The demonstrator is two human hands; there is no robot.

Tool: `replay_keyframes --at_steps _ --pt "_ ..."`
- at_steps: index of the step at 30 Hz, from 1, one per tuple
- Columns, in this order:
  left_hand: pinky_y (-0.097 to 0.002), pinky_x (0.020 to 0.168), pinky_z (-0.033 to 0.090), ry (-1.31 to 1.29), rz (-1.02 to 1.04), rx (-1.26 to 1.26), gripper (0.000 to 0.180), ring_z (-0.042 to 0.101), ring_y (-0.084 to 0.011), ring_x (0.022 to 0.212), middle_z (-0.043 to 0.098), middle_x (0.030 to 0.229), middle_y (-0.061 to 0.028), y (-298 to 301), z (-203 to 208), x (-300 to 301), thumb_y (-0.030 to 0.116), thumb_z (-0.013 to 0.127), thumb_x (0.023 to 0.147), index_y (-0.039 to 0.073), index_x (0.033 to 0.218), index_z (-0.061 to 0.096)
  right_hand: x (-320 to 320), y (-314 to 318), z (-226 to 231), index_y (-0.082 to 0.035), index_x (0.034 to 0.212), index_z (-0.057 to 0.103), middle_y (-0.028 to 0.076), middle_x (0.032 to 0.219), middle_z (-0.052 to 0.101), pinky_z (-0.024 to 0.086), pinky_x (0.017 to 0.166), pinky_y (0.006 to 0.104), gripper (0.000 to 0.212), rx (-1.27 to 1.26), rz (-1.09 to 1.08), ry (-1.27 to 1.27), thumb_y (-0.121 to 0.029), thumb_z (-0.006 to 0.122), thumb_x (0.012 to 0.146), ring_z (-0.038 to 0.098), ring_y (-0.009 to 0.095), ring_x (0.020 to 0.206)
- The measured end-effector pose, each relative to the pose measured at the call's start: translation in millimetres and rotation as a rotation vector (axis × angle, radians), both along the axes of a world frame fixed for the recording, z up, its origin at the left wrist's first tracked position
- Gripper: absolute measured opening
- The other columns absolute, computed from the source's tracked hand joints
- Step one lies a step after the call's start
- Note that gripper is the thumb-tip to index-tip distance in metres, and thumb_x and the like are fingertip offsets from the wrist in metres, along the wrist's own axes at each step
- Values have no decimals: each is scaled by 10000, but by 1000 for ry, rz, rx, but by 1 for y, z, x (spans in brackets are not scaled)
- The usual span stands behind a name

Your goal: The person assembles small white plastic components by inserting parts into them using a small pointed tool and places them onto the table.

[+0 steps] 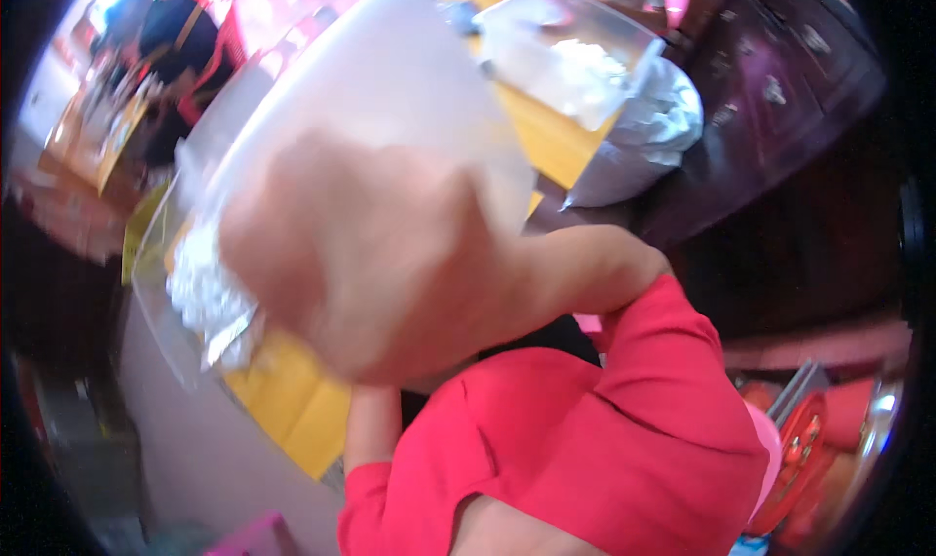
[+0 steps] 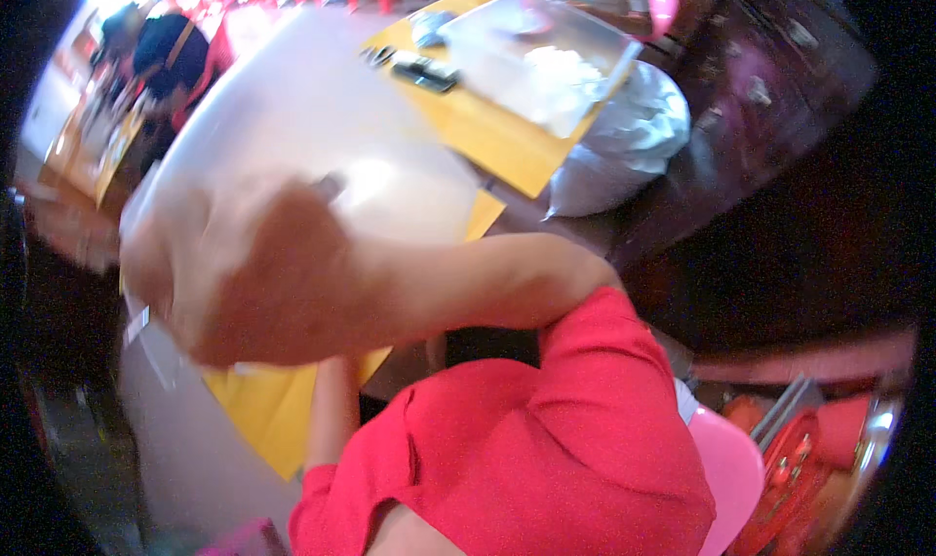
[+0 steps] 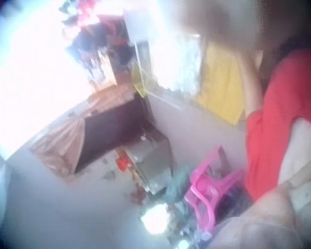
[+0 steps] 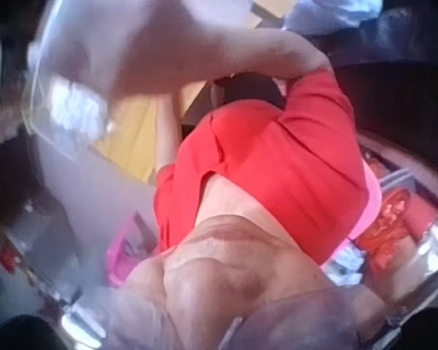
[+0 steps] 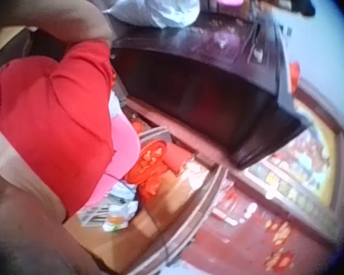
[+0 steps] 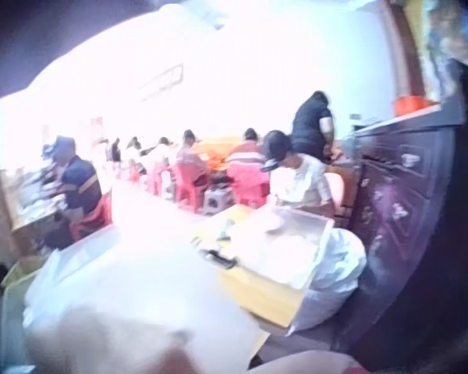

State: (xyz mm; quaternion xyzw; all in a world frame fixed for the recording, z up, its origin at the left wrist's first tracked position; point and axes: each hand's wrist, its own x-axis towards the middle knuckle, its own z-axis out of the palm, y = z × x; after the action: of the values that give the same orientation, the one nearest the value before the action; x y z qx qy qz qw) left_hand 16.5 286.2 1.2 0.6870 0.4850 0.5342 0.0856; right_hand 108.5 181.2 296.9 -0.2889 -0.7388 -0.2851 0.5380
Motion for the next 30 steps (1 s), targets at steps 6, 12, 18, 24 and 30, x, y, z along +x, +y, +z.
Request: replay_keyframes --at_steps 6,12,18,24,30 --pt "-508 1081 237 -93 236 -194 710 304 -451 1282 341 1374 -275 -24 24 -3 217 678 740 -45 1332 385 33 23 1 -57 806 528 60 679 443 373 406 325 150 95 -143 -31 -51 646 715 471 189 506" --pt "-576 1055 191 287 246 26 618 267 -424 1321 349 1382 -258 -30 28 -24 282 675 779 17 1298 468 20 4 2 -34 842 531 -2 645 417 334 429 201 236 -35 -143 33 44 702 700 368 56 474" --pt "-551 1018 238 557 81 71 356 339 -368 1295 494 1290 -167 2 41 -36 272 623 839 53 1119 612 38 20 -10 -31 826 524 -11 633 404 312 421 205 223 41 -60 74 36 700 707 343 59 466" --pt "-458 917 374 412 -75 141 160 534 -333 1071 597 1072 -141 12 36 -42 136 619 792 45 924 627 73 33 -16 -38 773 505 -38 612 373 314 457 213 194 -65 -283 295 22 688 751 339 46 520" --pt "-407 765 418 340 -124 188 32 570 -302 833 609 850 -123 -4 41 -58 1 616 747 13 776 610 136 75 -36 -56 724 419 -46 633 371 348 499 230 256 -183 -218 719 -18 671 749 351 55 565"
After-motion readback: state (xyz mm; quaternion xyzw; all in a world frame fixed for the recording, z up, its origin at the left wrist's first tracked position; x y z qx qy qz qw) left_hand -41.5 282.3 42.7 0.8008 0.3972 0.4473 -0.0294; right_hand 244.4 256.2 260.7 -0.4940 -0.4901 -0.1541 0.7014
